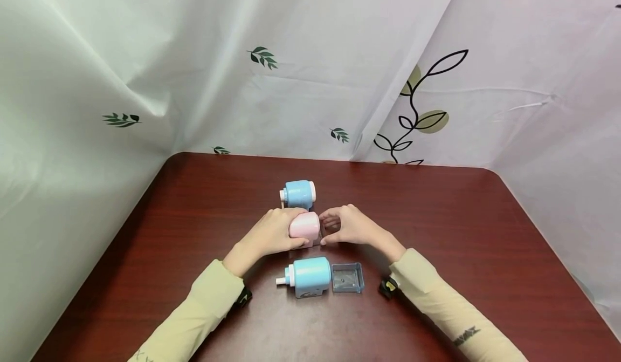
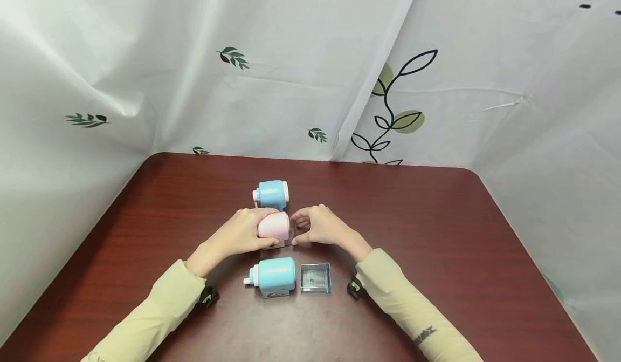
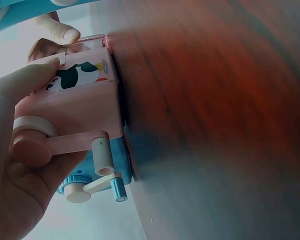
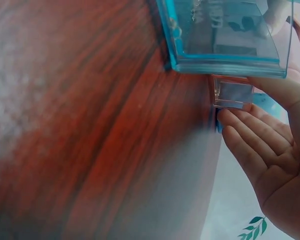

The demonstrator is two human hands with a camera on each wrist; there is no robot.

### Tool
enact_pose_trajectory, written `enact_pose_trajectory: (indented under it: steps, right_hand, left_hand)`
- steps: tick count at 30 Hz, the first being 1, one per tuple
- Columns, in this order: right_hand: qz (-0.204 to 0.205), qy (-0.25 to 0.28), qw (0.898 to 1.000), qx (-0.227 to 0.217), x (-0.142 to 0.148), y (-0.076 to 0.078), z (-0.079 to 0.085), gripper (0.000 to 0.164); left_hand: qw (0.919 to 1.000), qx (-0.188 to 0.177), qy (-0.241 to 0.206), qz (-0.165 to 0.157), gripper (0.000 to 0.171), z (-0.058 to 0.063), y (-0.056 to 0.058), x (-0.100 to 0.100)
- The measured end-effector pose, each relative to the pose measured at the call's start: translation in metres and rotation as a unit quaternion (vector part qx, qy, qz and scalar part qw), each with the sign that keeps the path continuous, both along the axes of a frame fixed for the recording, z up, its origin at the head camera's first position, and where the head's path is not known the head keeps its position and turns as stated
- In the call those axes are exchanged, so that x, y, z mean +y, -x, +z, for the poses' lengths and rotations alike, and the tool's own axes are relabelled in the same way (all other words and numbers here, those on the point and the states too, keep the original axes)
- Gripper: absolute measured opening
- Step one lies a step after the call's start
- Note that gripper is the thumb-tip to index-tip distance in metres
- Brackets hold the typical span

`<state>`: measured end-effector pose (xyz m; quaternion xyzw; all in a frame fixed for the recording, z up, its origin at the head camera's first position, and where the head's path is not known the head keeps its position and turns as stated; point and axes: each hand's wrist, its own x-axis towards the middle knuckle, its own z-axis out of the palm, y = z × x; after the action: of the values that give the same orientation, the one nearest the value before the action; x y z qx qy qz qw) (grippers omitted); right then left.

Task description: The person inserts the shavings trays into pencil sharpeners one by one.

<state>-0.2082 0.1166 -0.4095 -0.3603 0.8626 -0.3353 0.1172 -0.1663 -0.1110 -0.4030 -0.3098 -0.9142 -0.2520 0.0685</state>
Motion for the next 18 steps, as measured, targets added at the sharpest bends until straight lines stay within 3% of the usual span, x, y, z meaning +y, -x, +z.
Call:
enact_pose_trajectory:
  steps: [18]
  right_hand:
    - [0.007,-0.004,1.0,0.0,-0.0027,-0.0001,0.0,0.05]
  left_hand:
    - [0.9998,0.016,0.013,0.0,0.053,0.0006,0.0,0.0001]
